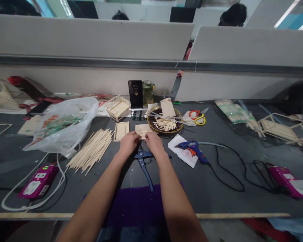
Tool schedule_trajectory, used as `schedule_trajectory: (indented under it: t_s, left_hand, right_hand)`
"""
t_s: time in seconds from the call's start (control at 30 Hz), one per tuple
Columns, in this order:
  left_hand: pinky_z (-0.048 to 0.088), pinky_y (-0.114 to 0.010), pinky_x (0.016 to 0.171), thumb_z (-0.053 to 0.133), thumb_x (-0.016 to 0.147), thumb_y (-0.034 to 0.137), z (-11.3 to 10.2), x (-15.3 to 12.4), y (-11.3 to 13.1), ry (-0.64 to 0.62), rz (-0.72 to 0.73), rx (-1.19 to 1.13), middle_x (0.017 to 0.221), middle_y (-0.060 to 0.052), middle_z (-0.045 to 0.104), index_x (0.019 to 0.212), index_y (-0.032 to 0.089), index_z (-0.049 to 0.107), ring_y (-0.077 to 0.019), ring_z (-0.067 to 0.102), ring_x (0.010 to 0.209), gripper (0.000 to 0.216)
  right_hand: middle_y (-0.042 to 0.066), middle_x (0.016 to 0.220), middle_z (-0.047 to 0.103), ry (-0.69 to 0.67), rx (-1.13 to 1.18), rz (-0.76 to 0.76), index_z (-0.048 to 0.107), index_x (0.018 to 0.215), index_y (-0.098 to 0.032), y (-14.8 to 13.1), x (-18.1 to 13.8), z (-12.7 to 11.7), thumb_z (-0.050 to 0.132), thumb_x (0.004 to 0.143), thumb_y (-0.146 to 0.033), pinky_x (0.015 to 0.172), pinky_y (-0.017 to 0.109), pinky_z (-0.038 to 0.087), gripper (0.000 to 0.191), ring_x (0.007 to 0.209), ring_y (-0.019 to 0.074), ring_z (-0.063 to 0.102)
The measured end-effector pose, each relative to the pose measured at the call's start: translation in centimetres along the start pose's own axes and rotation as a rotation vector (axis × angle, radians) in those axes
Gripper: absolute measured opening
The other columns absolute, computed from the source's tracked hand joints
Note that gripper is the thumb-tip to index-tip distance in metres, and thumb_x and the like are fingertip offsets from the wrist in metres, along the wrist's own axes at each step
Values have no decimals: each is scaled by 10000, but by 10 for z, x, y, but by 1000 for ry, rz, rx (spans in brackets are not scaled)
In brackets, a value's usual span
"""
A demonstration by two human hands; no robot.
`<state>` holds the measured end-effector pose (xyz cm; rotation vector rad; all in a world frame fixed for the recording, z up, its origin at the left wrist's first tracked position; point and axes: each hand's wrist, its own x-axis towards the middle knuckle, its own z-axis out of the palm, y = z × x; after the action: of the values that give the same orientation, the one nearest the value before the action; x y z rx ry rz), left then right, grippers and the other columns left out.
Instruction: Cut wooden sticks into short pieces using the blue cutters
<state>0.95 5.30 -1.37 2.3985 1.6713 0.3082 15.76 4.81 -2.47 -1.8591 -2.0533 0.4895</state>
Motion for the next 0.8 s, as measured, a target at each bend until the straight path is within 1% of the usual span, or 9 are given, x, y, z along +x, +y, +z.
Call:
schedule_trajectory:
  t_s: [0.23, 0.4, 0.6, 0.8]
  left_hand:
    - [384, -266, 686, 489, 885, 232, 2, 1, -1, 12, -2, -42, 919, -45, 638, 930, 226, 706, -179, 582, 892, 221]
    - [360, -273, 643, 481, 890, 230, 4, -1, 0, 20, 2, -22, 915, -44, 632, 903, 223, 703, -178, 580, 876, 223]
    - [341, -268, 630, 477, 893, 238, 6, -1, -1, 37, 11, -35, 902, -44, 633, 906, 226, 706, -172, 577, 855, 230]
    - [331, -271, 616, 493, 882, 243, 8, -1, -3, 45, 15, -52, 892, -40, 635, 897, 230, 722, -171, 577, 838, 230]
  right_hand:
    - [44, 882, 648, -14, 18, 21, 659, 852, -194, 0, 0, -1, 596, 833, -156, 692, 239, 368, 76, 812, 161, 573]
    - [40, 894, 653, -6, 13, 10, 657, 864, -201, 0, 0, 0, 602, 832, -167, 685, 238, 363, 73, 826, 163, 575]
    - [41, 911, 660, -6, 21, 3, 660, 870, -206, 1, 0, 0, 607, 822, -166, 691, 237, 369, 82, 836, 166, 580]
    - [35, 859, 680, -25, 60, 15, 675, 850, -208, 2, -2, -5, 604, 806, -152, 698, 231, 384, 100, 801, 160, 591]
